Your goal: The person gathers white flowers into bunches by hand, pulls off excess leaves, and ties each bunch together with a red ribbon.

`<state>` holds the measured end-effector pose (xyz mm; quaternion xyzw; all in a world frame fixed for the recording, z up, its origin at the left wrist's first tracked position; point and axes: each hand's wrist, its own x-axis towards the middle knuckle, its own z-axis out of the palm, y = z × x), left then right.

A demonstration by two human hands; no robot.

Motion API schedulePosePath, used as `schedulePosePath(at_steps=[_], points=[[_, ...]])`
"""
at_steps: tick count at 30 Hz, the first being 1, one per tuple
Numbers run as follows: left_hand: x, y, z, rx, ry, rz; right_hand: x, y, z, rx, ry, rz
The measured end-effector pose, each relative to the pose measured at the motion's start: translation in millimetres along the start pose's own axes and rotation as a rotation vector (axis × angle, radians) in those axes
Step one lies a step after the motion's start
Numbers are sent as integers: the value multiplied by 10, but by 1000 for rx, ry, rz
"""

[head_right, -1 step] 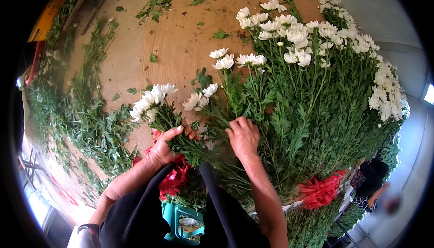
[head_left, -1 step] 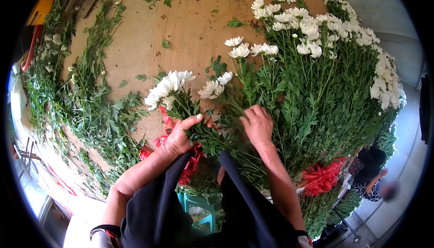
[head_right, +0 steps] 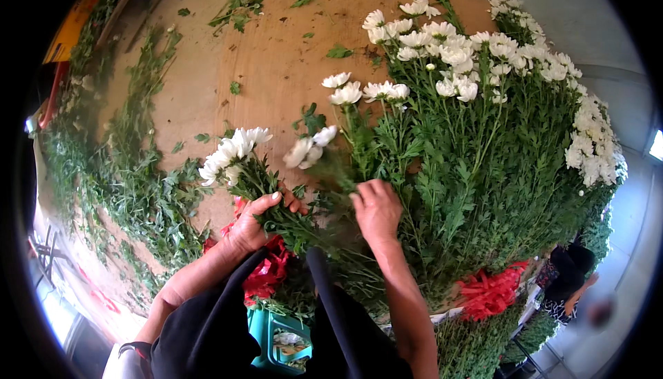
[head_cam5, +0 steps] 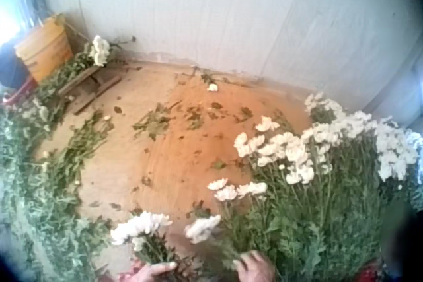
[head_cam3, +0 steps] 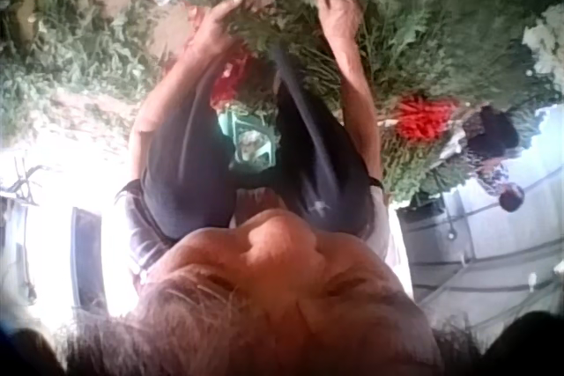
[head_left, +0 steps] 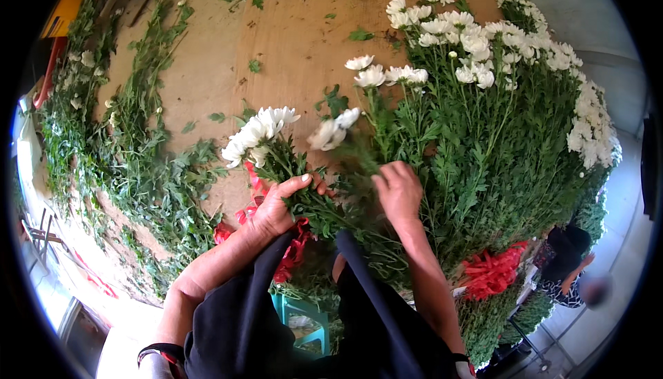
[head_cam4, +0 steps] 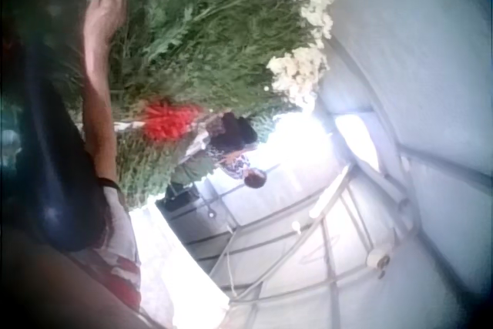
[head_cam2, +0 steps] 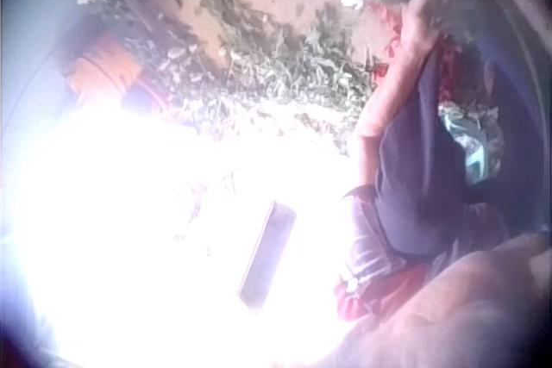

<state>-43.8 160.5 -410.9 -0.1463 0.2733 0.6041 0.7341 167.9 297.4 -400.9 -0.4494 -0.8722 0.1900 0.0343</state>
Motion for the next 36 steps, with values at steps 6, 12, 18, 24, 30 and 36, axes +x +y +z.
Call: schedulePosePath(at_steps=[6, 12, 18, 24, 30, 36], points=[[21, 11, 103, 10, 13, -47, 16, -245, -334, 276, 129, 70], [49, -17, 153, 36, 1, -5, 112, -578, -443, 423, 168, 65], [90, -8, 134, -84, -155, 2, 39, -613, -480, 537, 167, 117], [79, 9, 55, -47, -237, -39, -42, -789, -402, 655, 160, 155], [56, -32, 72, 18, -53, 1, -156, -983, -239, 558, 17, -79], [75, -69, 135, 115, -5, -70, -166, -906, -101, 546, 20, -123]])
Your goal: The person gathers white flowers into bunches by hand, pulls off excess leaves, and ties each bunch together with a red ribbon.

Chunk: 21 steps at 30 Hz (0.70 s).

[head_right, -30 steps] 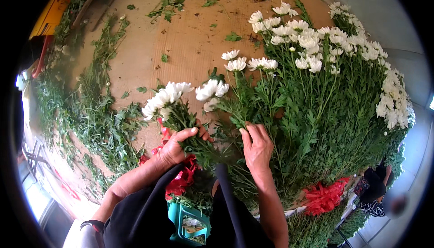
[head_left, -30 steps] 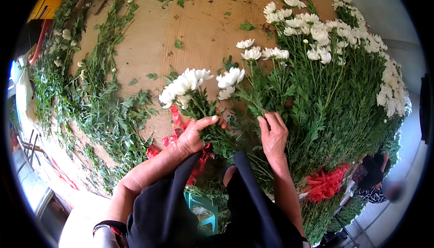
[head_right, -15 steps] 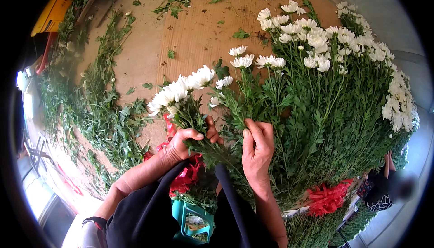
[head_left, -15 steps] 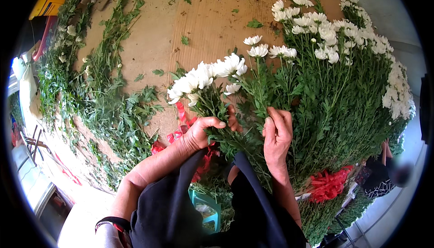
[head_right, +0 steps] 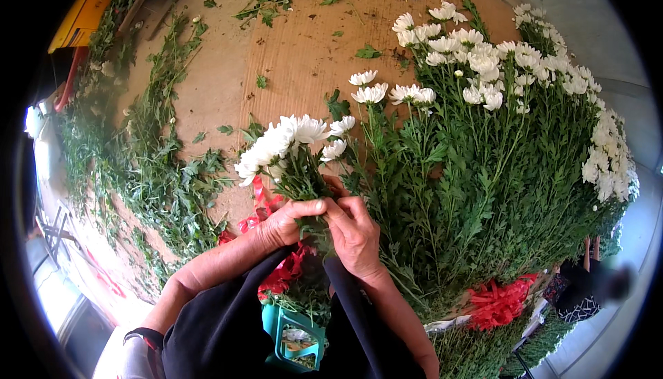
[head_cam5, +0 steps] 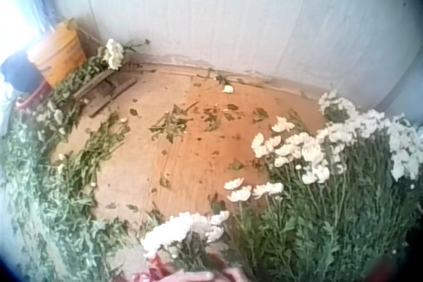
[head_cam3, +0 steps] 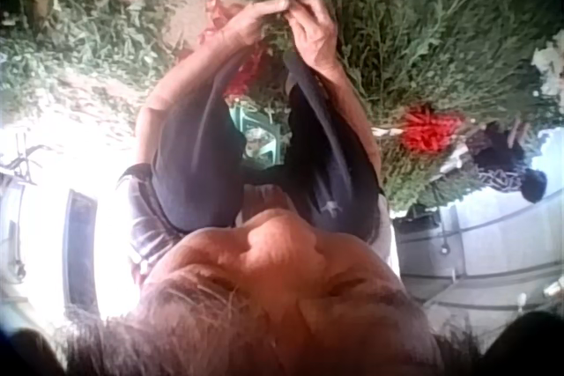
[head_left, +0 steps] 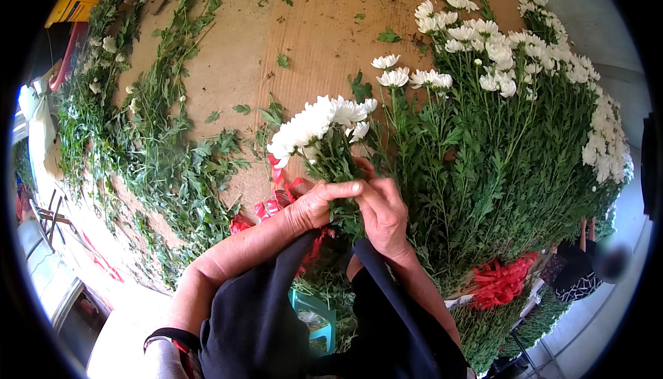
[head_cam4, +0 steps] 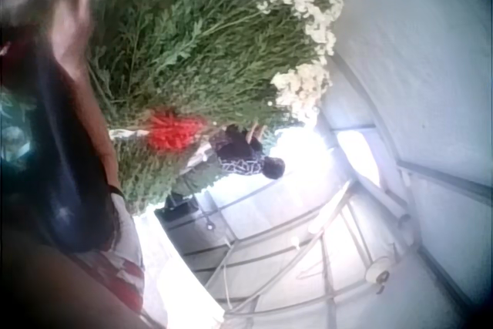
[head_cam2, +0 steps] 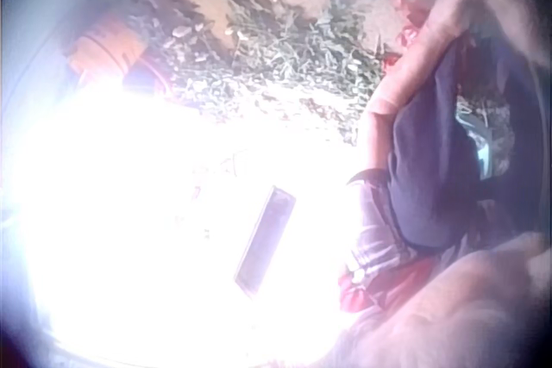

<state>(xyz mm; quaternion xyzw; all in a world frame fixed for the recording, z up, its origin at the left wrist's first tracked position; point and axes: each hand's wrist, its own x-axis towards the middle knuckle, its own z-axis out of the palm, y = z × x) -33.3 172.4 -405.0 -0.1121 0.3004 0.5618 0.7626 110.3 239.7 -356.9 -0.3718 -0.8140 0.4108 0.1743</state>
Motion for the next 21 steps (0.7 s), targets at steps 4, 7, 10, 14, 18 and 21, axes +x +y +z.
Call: schedulePosePath(at_steps=[4, 7, 10, 14, 18, 21], points=[[-6, -22, -59, -76, 46, -36, -25, 46, 42, -35, -42, -15], [-34, 16, 49, -109, 2, 11, -60, 49, 29, -6, -60, 14], [-18, 20, 50, -108, 28, -52, -52, 38, -49, -14, -83, 27], [27, 33, -132, -116, 58, 9, 19, 237, -260, 8, 73, 302], [60, -78, -127, -61, -78, 63, 86, 757, -317, -339, 89, 303], [18, 115, 50, 79, -609, 47, 93, 1004, -314, -348, -19, 304]])
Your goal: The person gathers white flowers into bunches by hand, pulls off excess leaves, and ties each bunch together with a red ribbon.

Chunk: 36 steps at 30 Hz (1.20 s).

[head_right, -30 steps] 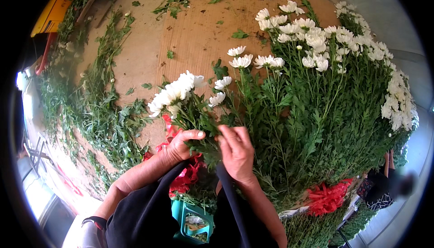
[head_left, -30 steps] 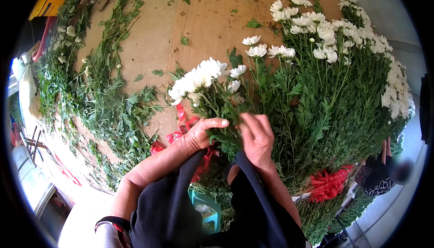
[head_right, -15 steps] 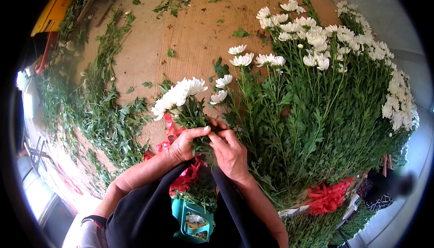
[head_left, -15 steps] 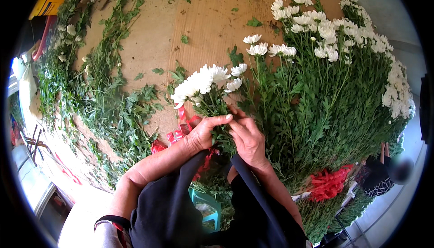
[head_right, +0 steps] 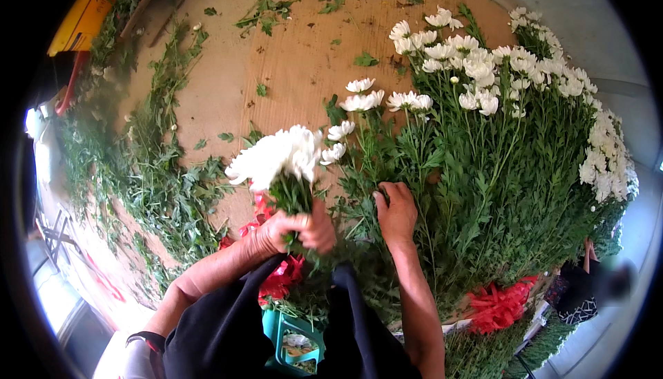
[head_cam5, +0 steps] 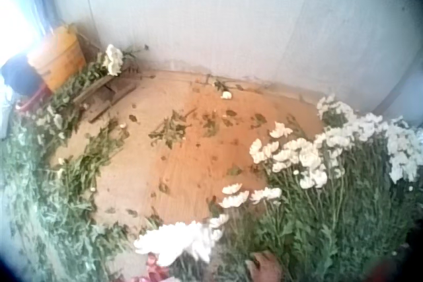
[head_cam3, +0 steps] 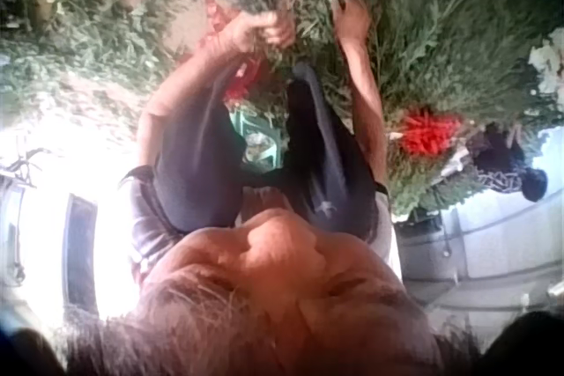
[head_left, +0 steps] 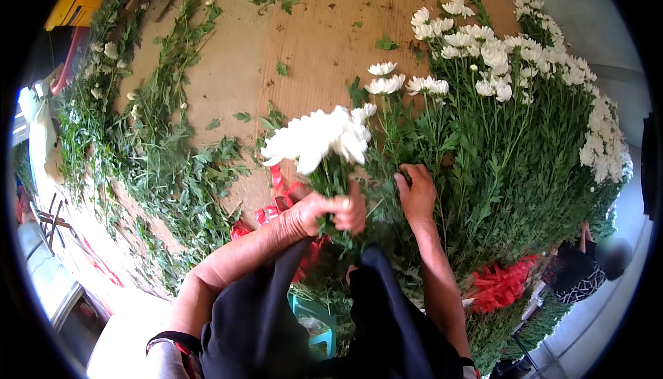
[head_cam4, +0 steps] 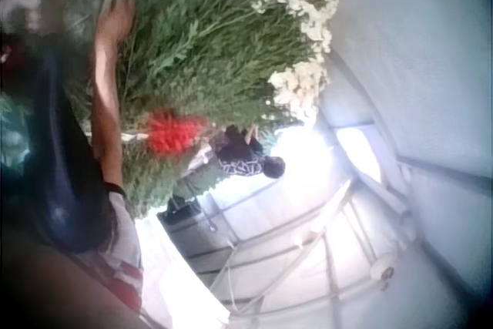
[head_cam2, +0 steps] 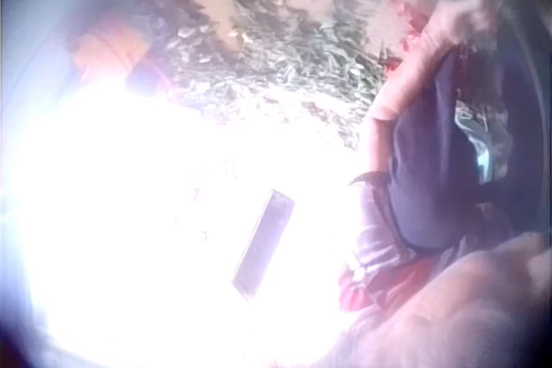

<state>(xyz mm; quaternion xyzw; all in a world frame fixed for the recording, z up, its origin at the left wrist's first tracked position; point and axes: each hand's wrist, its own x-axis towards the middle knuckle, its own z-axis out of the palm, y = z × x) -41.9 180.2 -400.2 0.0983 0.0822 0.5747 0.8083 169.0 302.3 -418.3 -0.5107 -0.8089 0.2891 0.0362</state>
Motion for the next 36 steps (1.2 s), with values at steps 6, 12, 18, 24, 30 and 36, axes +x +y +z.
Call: schedulePosePath(at_steps=[6, 12, 18, 24, 30, 36], points=[[226, 121, 230, -148, -286, -33, -35, 4, 31, 605, 59, 287], [220, -10, 145, -77, 797, 82, -267, -328, -358, 470, 188, 128], [267, 46, 217, -124, 830, 56, -495, -478, -282, 318, 230, -282], [383, -77, 226, 149, 898, 141, -489, -375, -326, 448, 173, 3], [568, -2, 353, 132, 1003, 206, -553, -359, -232, 373, 217, -177], [537, -34, 290, 171, 975, 216, -555, -458, -250, 376, 173, -212]])
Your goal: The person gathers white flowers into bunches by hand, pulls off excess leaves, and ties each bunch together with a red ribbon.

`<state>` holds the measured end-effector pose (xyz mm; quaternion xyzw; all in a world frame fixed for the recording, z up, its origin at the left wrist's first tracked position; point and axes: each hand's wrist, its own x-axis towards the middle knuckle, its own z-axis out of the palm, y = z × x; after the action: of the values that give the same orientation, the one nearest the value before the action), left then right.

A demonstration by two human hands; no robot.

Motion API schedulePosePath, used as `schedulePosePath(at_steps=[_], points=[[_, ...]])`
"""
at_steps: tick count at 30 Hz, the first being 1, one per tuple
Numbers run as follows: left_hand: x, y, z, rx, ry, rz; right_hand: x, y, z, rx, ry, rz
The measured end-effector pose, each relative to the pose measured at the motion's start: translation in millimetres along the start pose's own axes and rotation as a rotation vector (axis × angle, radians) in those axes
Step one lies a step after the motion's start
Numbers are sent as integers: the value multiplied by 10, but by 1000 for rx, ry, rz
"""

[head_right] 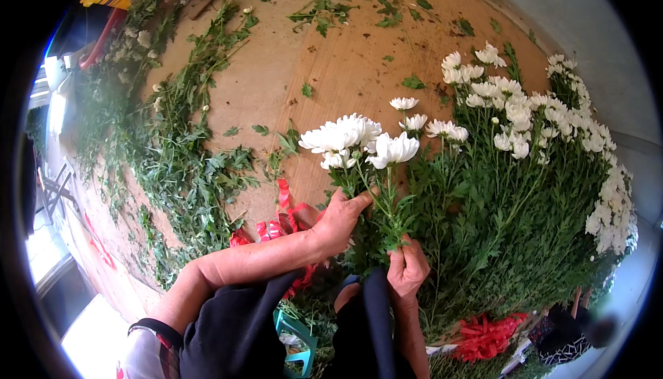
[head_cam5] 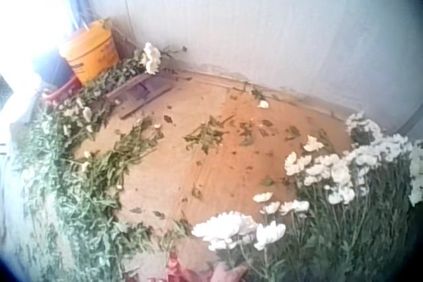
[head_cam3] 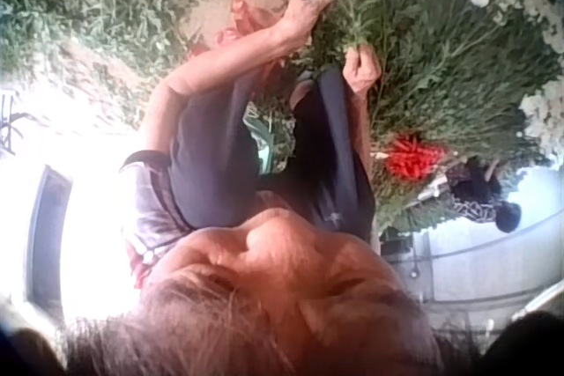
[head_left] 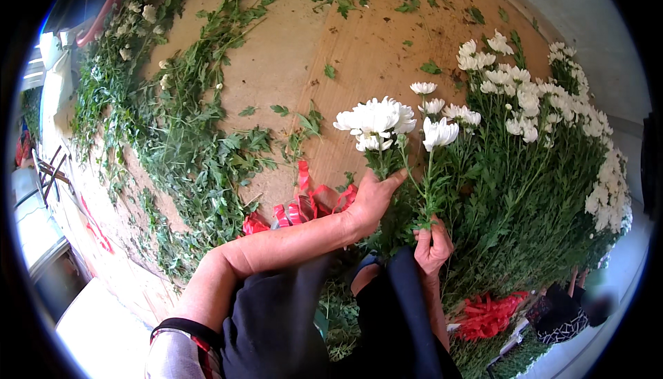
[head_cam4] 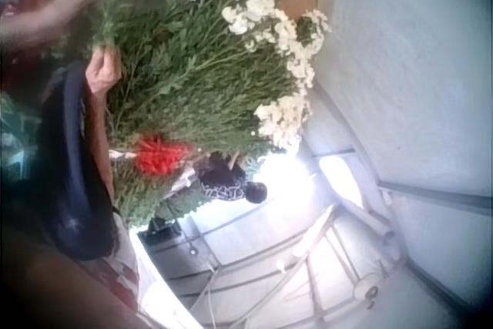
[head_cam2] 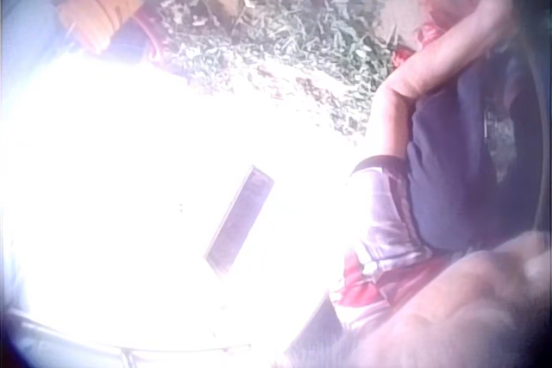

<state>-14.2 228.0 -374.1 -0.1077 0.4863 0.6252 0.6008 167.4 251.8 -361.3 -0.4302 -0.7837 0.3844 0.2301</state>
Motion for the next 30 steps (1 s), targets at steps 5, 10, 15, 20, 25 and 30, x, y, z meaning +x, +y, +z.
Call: schedulePosePath(at_steps=[5, 10, 15, 20, 25, 30], points=[[-13, 17, -42, -34, -85, -52, 16, 20, 5, 2, -21, -4], [48, 41, -295, -242, -297, -265, 87, -75, 47, -23, -50, -10], [31, -99, -521, 656, -450, 384, 102, -93, 119, -117, -44, -58], [8, -90, -374, -188, -400, -227, 101, -136, 124, -169, -78, -76], [-137, -7, -184, -132, -263, -236, 151, -261, 104, -170, -149, -44], [-120, 158, -358, -33, -181, -163, 229, -273, -19, 689, -398, 472]])
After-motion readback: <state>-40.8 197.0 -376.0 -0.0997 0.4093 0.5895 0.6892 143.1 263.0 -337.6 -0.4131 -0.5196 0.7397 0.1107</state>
